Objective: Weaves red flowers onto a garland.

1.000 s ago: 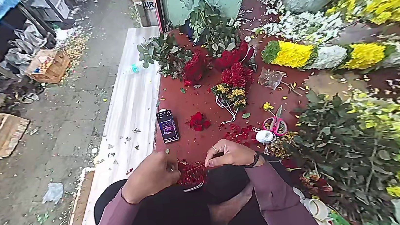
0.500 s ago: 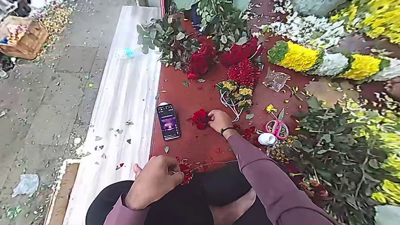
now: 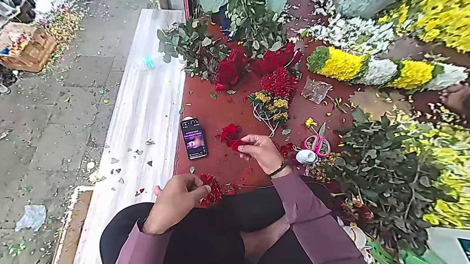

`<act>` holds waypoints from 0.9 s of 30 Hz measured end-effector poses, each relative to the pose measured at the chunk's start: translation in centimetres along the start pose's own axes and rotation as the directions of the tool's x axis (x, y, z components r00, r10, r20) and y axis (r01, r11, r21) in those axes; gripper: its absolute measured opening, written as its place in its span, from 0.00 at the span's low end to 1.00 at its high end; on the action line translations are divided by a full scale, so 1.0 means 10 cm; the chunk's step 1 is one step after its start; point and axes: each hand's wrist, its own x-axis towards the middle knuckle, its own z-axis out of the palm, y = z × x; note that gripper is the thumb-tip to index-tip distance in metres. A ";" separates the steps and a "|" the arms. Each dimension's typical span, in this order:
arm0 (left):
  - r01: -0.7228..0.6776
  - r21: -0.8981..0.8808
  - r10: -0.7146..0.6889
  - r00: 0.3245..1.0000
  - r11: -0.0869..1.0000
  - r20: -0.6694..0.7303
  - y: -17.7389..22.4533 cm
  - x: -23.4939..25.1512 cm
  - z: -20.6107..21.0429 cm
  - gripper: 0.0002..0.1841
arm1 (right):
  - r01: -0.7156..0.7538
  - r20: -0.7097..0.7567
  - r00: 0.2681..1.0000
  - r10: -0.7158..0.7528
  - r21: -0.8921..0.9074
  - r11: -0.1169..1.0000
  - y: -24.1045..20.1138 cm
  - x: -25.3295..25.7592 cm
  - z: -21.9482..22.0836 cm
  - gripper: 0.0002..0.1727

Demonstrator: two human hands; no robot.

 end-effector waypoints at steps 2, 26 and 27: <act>0.035 -0.135 -0.043 0.998 0.990 -0.056 0.01 -0.01 0.01 0.12 | 0.058 0.196 0.978 -0.075 0.087 0.995 -0.17 -0.26 0.17 0.09; -0.001 -0.499 -0.072 0.989 0.867 -0.126 0.09 0.07 0.15 0.20 | 0.363 0.367 0.865 -0.342 0.012 0.932 -0.22 -0.71 0.80 0.18; -0.010 -0.483 -0.066 0.988 0.876 -0.139 0.08 0.07 0.16 0.20 | 0.376 0.335 0.871 -0.361 0.019 0.926 -0.20 -0.72 0.82 0.15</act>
